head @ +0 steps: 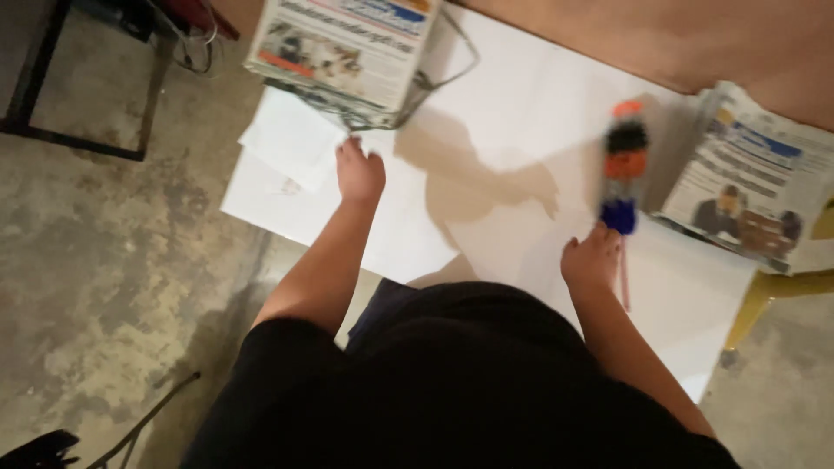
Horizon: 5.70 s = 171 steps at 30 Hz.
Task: Dusting newspapers with a feather duster on a table.
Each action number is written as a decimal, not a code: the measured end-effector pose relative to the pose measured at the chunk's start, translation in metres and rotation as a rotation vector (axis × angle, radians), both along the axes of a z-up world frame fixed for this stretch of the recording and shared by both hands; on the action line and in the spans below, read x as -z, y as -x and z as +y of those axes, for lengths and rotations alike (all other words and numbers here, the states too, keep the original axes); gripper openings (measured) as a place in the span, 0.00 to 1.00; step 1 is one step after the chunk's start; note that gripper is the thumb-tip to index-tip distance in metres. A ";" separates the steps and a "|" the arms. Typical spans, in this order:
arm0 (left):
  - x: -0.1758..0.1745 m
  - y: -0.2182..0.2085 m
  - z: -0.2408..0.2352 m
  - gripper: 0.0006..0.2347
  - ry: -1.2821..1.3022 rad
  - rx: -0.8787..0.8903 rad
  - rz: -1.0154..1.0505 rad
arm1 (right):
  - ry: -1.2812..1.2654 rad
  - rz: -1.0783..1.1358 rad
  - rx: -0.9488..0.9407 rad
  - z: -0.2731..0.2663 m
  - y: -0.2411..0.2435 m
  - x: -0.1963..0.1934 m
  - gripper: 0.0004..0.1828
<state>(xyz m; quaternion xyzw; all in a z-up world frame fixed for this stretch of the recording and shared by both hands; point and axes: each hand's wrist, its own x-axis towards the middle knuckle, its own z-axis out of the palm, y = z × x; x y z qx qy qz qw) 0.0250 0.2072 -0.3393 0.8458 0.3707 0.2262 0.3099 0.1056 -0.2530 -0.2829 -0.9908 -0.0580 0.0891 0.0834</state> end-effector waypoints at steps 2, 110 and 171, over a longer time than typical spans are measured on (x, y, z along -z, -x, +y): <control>-0.033 -0.015 0.043 0.17 -0.035 -0.064 -0.003 | -0.033 0.051 -0.060 0.052 0.007 -0.002 0.33; -0.027 -0.026 -0.100 0.17 0.074 0.489 0.712 | -0.083 0.667 -0.145 -0.089 0.105 0.135 0.21; -0.298 -0.030 -0.062 0.16 0.981 0.625 -0.595 | -1.486 0.014 -0.058 0.019 0.007 -0.154 0.12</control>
